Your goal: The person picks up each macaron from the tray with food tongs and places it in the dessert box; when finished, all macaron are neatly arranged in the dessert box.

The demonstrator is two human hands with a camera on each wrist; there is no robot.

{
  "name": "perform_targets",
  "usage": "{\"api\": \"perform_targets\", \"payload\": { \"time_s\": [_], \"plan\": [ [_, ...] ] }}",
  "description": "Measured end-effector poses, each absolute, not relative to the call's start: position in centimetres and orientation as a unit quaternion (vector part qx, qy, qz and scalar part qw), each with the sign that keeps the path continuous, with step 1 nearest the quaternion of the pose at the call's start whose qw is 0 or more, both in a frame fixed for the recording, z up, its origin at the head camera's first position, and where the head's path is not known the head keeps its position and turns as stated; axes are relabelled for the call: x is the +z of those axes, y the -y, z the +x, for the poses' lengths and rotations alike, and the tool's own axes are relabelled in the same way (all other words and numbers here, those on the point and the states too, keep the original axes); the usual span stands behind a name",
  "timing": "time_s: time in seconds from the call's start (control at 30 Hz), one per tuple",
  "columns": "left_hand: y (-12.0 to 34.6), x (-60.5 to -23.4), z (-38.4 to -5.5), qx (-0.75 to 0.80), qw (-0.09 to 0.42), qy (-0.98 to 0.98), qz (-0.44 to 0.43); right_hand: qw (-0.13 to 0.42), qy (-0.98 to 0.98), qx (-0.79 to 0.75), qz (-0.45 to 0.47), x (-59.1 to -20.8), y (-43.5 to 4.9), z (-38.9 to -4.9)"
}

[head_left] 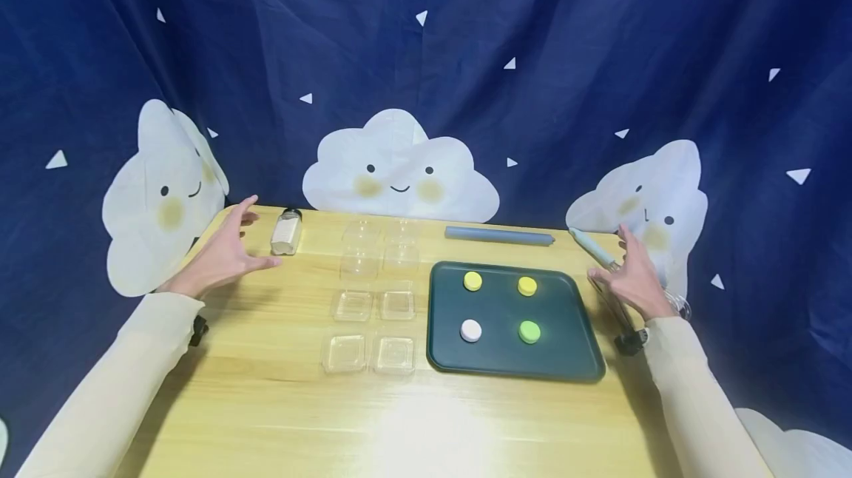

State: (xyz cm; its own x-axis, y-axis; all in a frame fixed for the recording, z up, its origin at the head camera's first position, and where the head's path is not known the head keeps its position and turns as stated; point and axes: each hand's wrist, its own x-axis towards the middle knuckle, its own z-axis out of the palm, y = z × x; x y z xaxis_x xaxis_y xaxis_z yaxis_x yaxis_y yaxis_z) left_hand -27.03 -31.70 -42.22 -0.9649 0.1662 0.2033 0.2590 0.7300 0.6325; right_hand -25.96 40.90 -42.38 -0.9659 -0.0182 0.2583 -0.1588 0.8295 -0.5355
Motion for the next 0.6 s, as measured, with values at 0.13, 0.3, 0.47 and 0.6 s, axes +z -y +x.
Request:
{"api": "perform_targets", "payload": {
  "time_s": [0.13,0.3,0.47,0.6],
  "plan": [
    [31.5,-42.4,-26.7,-0.395,0.058,0.911,-0.106,0.132,0.943,0.302,0.039,-42.6,-41.1,-25.7],
    [30.8,-42.7,-26.1,-0.466,0.042,0.877,-0.109,0.128,0.942,0.310,0.024,-43.0,-41.3,-25.4],
    [29.1,-43.4,-25.6,-0.511,0.015,0.847,-0.145,0.119,0.956,0.267,0.018,-43.6,-41.4,-24.9],
    [27.5,-44.2,-25.3,-0.503,-0.027,0.850,-0.155,0.111,0.965,0.236,0.019,-44.1,-41.4,-24.7]
  ]
}}
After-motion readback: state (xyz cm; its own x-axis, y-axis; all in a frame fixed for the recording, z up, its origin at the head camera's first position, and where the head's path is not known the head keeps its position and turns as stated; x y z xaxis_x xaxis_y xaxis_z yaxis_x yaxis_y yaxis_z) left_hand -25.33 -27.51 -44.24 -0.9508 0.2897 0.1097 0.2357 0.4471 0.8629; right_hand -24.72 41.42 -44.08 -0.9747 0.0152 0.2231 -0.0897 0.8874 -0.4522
